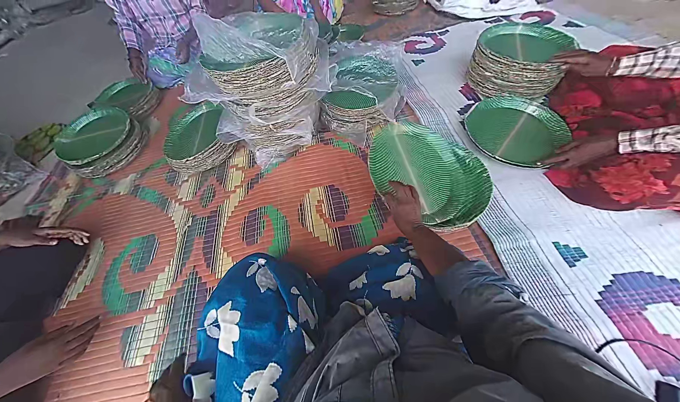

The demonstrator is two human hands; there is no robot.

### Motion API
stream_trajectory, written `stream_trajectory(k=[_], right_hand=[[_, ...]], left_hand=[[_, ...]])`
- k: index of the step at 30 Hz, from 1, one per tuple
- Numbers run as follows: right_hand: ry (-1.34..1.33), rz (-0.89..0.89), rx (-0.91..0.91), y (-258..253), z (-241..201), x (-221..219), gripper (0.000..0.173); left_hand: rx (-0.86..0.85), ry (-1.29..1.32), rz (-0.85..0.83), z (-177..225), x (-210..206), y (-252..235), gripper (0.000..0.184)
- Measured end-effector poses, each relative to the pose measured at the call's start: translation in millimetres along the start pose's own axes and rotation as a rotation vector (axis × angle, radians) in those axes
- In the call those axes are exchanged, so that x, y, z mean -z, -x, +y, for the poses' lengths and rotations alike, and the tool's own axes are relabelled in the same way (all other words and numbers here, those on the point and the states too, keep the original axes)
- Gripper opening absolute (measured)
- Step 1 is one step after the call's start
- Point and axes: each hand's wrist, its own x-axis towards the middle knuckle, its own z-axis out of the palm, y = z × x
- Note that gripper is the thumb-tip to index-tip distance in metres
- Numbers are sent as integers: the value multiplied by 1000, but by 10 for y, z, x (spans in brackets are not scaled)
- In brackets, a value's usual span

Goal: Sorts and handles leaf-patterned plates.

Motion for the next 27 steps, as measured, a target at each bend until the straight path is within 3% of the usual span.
stream_trajectory(k=[2,4,5,6,8,10,11,13,15,18,20,22,24,27], right_hand=[[-86,-192,292,66,-210,-9,27],[-87,-621,354,96,-373,-48,34],[-70,-806,338,94,-397,-101,36],[-44,-915,346,84,-389,-162,36],[-7,-960,363,101,-339,-240,41],[11,-843,285,92,-306,-189,50],[14,-757,174,56,-318,-114,51],[54,-622,-158,-65,-354,79,51],[138,-631,-468,-175,-341,205,58],[233,-794,-684,-149,-295,220,41],[262,-800,-732,-123,-305,158,35],[281,-773,-706,-111,-308,111,36],[269,-747,-638,-79,-252,93,37],[295,-759,-568,-29,-179,169,37]], left_hand=[[-224,27,247,439,286,-252,43],[-510,83,403,1108,478,-339,42],[-656,97,381,1467,481,-370,43],[-780,109,294,1836,422,-396,43],[-899,32,-47,2479,156,-455,46],[-873,-216,-402,2932,-217,-527,58],[-867,-315,-489,3044,-438,-553,61],[-853,-403,-528,3066,-878,-580,63],[-815,-443,-514,2963,-1152,-624,68],[-707,-488,-601,2984,-816,-440,65],[-591,-478,-721,3097,-237,-198,59],[-523,-465,-746,3100,-2,-109,54],[-511,-455,-735,3023,-62,-170,54],[-595,-472,-658,2857,-678,-594,59]])
